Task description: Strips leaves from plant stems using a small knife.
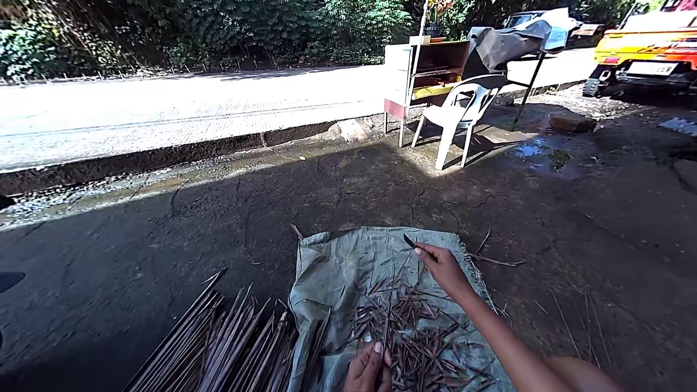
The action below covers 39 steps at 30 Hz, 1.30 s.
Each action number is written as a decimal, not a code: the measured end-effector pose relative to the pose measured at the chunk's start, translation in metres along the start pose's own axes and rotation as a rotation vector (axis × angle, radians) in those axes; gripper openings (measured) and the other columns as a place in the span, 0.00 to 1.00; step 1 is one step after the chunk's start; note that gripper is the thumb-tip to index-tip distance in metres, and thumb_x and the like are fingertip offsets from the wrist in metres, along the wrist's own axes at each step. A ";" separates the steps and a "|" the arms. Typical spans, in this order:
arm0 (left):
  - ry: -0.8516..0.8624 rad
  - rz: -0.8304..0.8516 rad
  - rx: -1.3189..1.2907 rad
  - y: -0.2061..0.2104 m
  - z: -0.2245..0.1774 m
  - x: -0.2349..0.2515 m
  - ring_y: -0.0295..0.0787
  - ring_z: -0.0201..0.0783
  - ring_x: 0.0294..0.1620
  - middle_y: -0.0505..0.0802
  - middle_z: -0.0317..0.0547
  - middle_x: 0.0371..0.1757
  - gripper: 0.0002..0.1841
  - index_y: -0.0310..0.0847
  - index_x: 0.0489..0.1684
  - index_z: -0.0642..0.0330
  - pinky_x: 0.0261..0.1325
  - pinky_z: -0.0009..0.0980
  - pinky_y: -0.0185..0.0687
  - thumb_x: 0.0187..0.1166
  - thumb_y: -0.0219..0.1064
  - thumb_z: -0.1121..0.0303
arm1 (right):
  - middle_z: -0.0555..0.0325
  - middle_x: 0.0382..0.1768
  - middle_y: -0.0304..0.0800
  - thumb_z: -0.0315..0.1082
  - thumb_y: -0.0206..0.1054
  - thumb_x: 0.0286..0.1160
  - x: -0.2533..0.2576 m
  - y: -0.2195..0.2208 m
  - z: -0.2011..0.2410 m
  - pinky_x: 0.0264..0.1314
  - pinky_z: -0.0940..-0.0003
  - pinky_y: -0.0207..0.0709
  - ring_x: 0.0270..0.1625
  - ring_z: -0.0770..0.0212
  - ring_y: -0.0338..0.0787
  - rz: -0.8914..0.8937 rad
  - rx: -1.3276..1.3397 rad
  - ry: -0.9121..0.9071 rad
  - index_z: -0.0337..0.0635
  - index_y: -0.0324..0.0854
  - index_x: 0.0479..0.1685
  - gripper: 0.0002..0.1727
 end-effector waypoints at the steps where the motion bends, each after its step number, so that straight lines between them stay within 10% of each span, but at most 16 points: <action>1: 0.004 -0.015 0.012 -0.001 -0.001 0.000 0.68 0.15 0.11 0.75 0.23 0.10 0.21 0.73 0.32 0.57 0.21 0.12 0.68 0.93 0.34 0.75 | 0.57 0.31 0.82 0.38 0.57 0.91 -0.004 0.003 0.002 0.36 0.65 0.70 0.27 0.67 0.72 0.031 0.013 0.001 0.35 0.85 0.67 0.19; 7: 0.069 -0.086 0.170 -0.008 -0.005 0.007 0.65 0.17 0.11 0.73 0.24 0.11 0.17 0.73 0.37 0.60 0.20 0.14 0.64 0.93 0.38 0.75 | 0.39 0.46 0.92 0.45 0.58 0.91 -0.069 0.048 0.031 0.58 0.39 0.76 0.50 0.43 0.90 0.633 -0.266 -0.062 0.36 0.88 0.62 0.22; 12: 0.056 -0.103 0.214 -0.003 -0.008 0.010 0.64 0.17 0.10 0.73 0.25 0.11 0.16 0.72 0.36 0.60 0.19 0.13 0.63 0.93 0.39 0.75 | 0.40 0.56 0.93 0.46 0.57 0.91 -0.054 0.040 0.030 0.66 0.36 0.76 0.60 0.41 0.91 0.482 -0.293 -0.070 0.43 0.85 0.72 0.23; 16: 0.055 -0.061 0.288 -0.002 -0.003 0.002 0.65 0.16 0.11 0.73 0.24 0.11 0.15 0.73 0.36 0.61 0.20 0.14 0.64 0.92 0.42 0.77 | 0.45 0.45 0.91 0.42 0.56 0.92 -0.018 0.010 0.013 0.53 0.50 0.78 0.42 0.53 0.86 0.198 -0.130 0.005 0.38 0.83 0.72 0.22; 19: 0.072 -0.083 0.345 -0.003 -0.003 0.001 0.65 0.16 0.12 0.73 0.24 0.12 0.14 0.75 0.38 0.64 0.21 0.14 0.64 0.92 0.44 0.77 | 0.52 0.35 0.84 0.38 0.57 0.92 -0.027 0.012 0.016 0.40 0.63 0.72 0.31 0.64 0.75 0.383 -0.061 0.046 0.33 0.83 0.67 0.20; 23: 0.074 -0.145 0.359 -0.007 -0.004 0.004 0.64 0.17 0.12 0.72 0.25 0.12 0.12 0.75 0.40 0.66 0.20 0.15 0.63 0.92 0.46 0.76 | 0.36 0.45 0.89 0.43 0.57 0.91 -0.072 0.054 0.026 0.57 0.40 0.75 0.48 0.42 0.88 0.684 -0.237 -0.007 0.32 0.86 0.60 0.22; 31: 0.039 -0.146 0.464 -0.006 -0.008 0.009 0.63 0.20 0.12 0.71 0.28 0.13 0.12 0.75 0.40 0.66 0.21 0.18 0.63 0.92 0.47 0.75 | 0.38 0.58 0.92 0.45 0.57 0.91 -0.043 0.049 0.020 0.69 0.39 0.75 0.61 0.42 0.90 0.453 -0.230 -0.036 0.40 0.84 0.72 0.23; 36: 0.032 -0.042 0.510 -0.001 -0.003 -0.002 0.64 0.18 0.13 0.72 0.26 0.14 0.11 0.75 0.42 0.66 0.23 0.18 0.65 0.92 0.47 0.75 | 0.64 0.25 0.76 0.34 0.56 0.92 -0.006 0.023 -0.006 0.23 0.75 0.62 0.19 0.74 0.65 0.081 0.185 0.084 0.36 0.78 0.76 0.21; 39: 0.041 -0.050 0.519 -0.002 -0.004 -0.004 0.65 0.18 0.13 0.73 0.26 0.14 0.11 0.75 0.43 0.67 0.23 0.17 0.65 0.91 0.47 0.75 | 0.66 0.21 0.71 0.32 0.55 0.92 -0.001 0.004 -0.004 0.20 0.76 0.59 0.17 0.75 0.62 -0.153 0.303 0.089 0.33 0.77 0.76 0.21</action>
Point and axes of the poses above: each hand's wrist, its own x-axis towards the middle knuckle, its own y-axis out of the palm, z = x × y, the point moved 3 cm from there along x, towards the middle knuckle
